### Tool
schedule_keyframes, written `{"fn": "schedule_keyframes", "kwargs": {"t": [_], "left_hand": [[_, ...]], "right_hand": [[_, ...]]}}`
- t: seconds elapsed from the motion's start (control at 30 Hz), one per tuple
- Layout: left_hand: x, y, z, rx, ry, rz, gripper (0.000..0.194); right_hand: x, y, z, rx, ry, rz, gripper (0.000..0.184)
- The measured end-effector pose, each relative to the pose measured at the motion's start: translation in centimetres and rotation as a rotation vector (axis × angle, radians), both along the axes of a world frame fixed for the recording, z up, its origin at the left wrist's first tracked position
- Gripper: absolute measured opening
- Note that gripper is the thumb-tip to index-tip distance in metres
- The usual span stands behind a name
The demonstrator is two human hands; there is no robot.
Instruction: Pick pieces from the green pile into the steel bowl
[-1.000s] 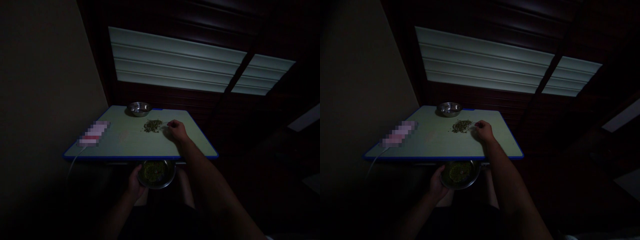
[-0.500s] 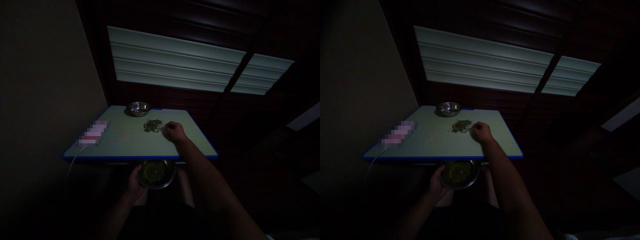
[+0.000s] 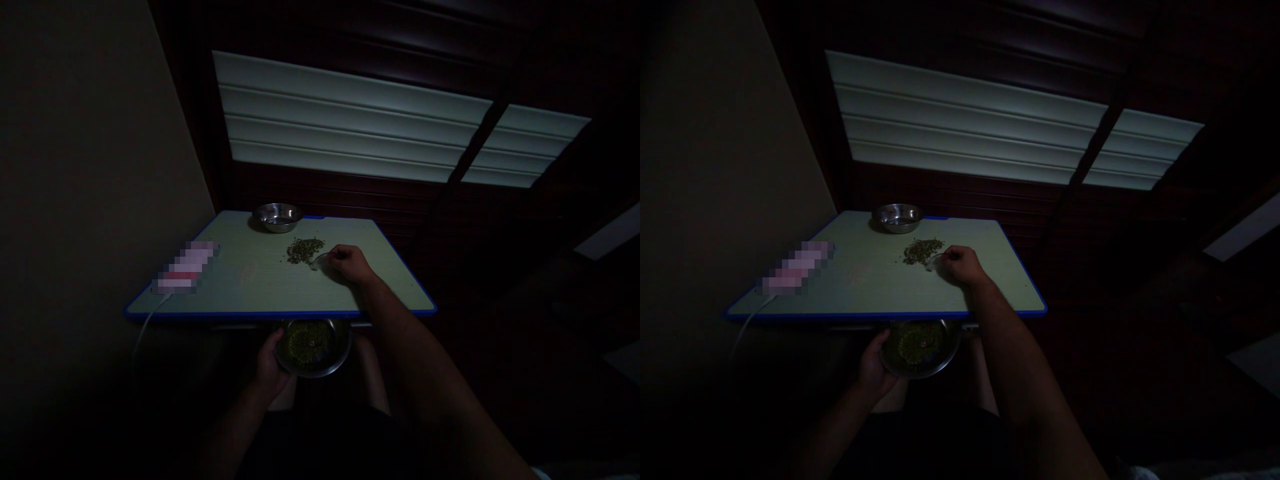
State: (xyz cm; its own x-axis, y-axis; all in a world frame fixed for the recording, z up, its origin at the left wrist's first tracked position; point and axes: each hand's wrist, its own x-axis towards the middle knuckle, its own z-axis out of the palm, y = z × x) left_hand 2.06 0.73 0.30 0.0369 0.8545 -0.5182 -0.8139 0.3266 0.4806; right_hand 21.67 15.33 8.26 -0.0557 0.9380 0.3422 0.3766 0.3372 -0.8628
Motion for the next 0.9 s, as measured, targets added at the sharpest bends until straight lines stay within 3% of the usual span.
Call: {"fn": "schedule_keyframes", "kwargs": {"t": [0.43, 0.9], "left_hand": [[-0.01, -0.09, 0.12, -0.003, 0.002, 0.004, 0.02], [-0.13, -0.07, -0.18, 0.0, -0.007, 0.007, 0.018]], "right_hand": [[0.16, -0.39, 0.32, -0.088, 0.002, -0.09, 0.016], [0.23, -0.01, 0.01, -0.016, -0.02, -0.112, 0.017]]}}
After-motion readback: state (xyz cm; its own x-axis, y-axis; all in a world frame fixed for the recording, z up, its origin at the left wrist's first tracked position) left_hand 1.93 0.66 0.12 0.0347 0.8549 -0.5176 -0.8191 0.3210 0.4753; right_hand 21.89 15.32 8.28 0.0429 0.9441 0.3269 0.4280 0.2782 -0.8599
